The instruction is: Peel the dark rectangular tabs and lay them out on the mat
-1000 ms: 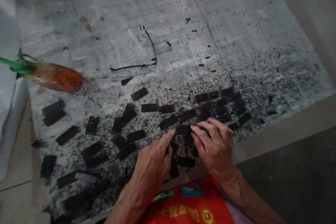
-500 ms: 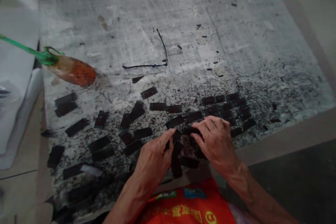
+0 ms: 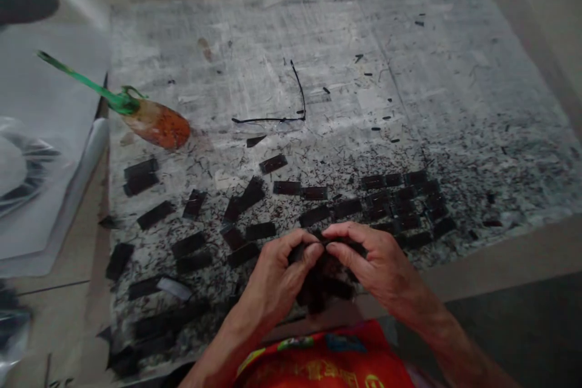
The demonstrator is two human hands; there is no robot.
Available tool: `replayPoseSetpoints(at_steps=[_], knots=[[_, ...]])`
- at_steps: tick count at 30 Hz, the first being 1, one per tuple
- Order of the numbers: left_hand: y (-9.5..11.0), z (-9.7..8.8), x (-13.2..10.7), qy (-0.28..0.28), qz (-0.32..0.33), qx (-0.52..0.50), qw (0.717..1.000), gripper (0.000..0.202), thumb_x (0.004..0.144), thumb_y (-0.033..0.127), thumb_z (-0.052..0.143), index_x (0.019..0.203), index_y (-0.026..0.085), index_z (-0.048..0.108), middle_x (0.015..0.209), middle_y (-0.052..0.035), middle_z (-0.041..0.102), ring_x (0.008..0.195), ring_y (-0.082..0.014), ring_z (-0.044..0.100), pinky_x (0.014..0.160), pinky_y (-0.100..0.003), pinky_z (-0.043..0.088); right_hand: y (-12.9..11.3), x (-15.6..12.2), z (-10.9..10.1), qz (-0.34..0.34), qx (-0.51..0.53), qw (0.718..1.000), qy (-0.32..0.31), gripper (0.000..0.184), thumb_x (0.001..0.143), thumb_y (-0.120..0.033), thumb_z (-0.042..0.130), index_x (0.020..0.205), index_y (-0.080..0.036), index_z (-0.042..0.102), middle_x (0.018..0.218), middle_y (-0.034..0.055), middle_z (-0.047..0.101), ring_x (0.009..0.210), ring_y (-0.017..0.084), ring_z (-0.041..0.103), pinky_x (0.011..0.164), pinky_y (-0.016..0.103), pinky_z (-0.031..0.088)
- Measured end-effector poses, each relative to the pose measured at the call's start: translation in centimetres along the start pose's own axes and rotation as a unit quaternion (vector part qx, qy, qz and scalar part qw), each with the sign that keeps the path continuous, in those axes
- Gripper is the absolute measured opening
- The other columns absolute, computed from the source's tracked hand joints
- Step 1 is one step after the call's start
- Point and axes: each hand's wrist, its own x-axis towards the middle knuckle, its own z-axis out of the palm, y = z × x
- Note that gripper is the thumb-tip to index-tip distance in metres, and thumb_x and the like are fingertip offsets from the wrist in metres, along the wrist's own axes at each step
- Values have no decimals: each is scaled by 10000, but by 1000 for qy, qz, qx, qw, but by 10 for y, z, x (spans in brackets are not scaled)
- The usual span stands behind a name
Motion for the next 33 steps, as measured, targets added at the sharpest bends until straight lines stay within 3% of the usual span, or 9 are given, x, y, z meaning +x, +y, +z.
replayPoseSetpoints(at_steps=[4, 10, 15, 21, 27, 33], knots=[[9, -10, 9, 43, -15, -13, 999, 259, 909, 359, 483, 735, 183, 560, 631, 55, 456, 607, -113, 413, 562, -203, 334, -6, 17, 0, -8, 27, 999, 35, 163, 841, -156, 591, 971, -218, 666, 919, -5, 736, 842, 138, 690, 761, 210, 533], [21, -22, 19, 68, -21, -49, 996, 256, 906, 380, 485, 756, 186, 558, 643, 55, 460, 609, -112, 416, 573, -205, 343, -7, 33, -1, -7, 42, 994, 97, 205, 840, -176, 593, 1026, -228, 663, 969, 15, 735, 879, 165, 689, 798, 245, 537], [20, -25, 22, 77, -19, -62, 995, 277, 906, 376, 474, 721, 182, 544, 621, 53, 443, 595, -114, 412, 557, -208, 344, -6, 37, 1, 35, 59, 991, 116, 193, 810, -192, 626, 996, -225, 663, 910, 8, 738, 739, 149, 696, 715, 237, 551], [17, -20, 26, 116, 0, -35, 993, 256, 908, 357, 476, 726, 192, 548, 628, 56, 458, 601, -114, 419, 563, -211, 330, -10, 44, 0, 104, 91, 985, 104, 49, 793, -219, 655, 840, -204, 656, 766, -7, 713, 655, 133, 677, 605, 200, 530], [17, -14, 27, 137, 15, 6, 990, 182, 894, 286, 490, 758, 194, 570, 624, 61, 482, 580, -109, 424, 565, -214, 324, -6, 47, 2, 151, 127, 977, 75, 42, 782, -233, 657, 754, -205, 642, 684, -27, 678, 610, 120, 644, 563, 188, 493], [18, -13, 31, 142, 15, 32, 989, 179, 896, 268, 474, 758, 194, 561, 620, 58, 497, 571, -109, 445, 566, -217, 329, -1, 45, 7, 177, 146, 970, 83, 109, 793, -283, 642, 877, -215, 631, 808, -9, 692, 724, 136, 652, 660, 219, 504]])
